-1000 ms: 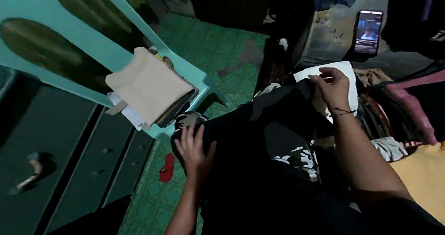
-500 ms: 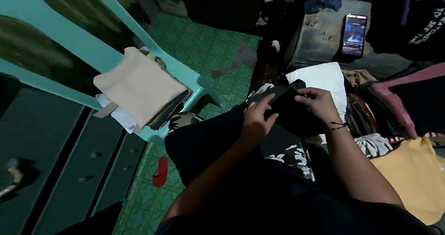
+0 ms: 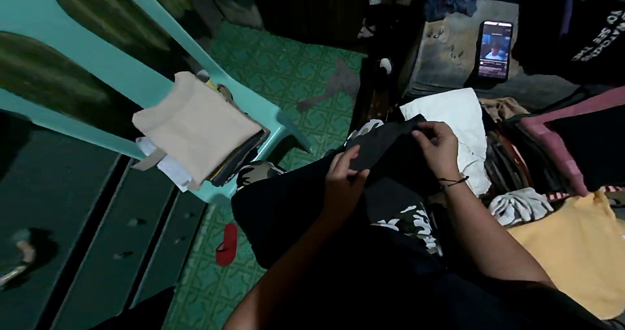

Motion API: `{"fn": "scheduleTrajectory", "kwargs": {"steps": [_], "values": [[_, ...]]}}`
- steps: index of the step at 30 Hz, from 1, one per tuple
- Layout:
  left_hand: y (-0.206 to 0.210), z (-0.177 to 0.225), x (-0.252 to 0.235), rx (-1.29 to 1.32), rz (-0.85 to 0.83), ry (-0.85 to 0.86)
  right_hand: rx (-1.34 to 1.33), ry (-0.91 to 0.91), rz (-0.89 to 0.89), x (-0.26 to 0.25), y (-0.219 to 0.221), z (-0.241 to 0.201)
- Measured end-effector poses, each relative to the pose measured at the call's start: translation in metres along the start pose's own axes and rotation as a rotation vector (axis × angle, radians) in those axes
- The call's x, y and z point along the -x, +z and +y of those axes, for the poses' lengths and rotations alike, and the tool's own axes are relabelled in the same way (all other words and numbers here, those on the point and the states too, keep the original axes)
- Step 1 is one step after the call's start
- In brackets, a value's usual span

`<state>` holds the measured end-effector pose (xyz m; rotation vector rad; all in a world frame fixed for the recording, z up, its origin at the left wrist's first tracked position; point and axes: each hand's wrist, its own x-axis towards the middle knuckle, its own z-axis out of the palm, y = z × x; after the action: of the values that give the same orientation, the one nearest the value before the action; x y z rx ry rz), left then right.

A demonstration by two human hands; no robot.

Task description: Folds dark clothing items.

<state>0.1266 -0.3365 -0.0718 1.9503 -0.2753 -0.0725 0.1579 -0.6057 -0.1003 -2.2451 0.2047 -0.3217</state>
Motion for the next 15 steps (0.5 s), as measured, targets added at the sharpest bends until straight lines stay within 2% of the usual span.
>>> {"fn": "scheduleTrajectory", "kwargs": {"steps": [2,4,5,7,10,12,15], "values": [[-0.018,0.002,0.010,-0.092,0.008,0.016,0.007,-0.118,0.057,0.000,-0.002,-0.016],[-0.038,-0.003,0.024,-0.187,0.081,0.139,-0.032,-0.255,0.060,0.007,-0.002,-0.042],[-0.049,-0.008,0.031,-0.246,0.132,0.200,-0.029,-0.318,0.032,0.013,0.000,-0.057],[-0.072,-0.018,0.045,-0.394,0.202,0.216,0.054,-0.398,-0.067,0.028,0.011,-0.080],[-0.100,-0.039,0.069,-0.626,0.261,0.124,0.297,-0.418,-0.207,0.048,0.048,-0.074],[-0.111,-0.057,0.087,-0.740,0.251,-0.044,0.452,-0.376,-0.288,0.053,0.068,-0.058],[-0.123,-0.080,0.104,-0.738,0.233,-0.256,0.487,-0.322,-0.333,0.050,0.072,-0.055]]}}
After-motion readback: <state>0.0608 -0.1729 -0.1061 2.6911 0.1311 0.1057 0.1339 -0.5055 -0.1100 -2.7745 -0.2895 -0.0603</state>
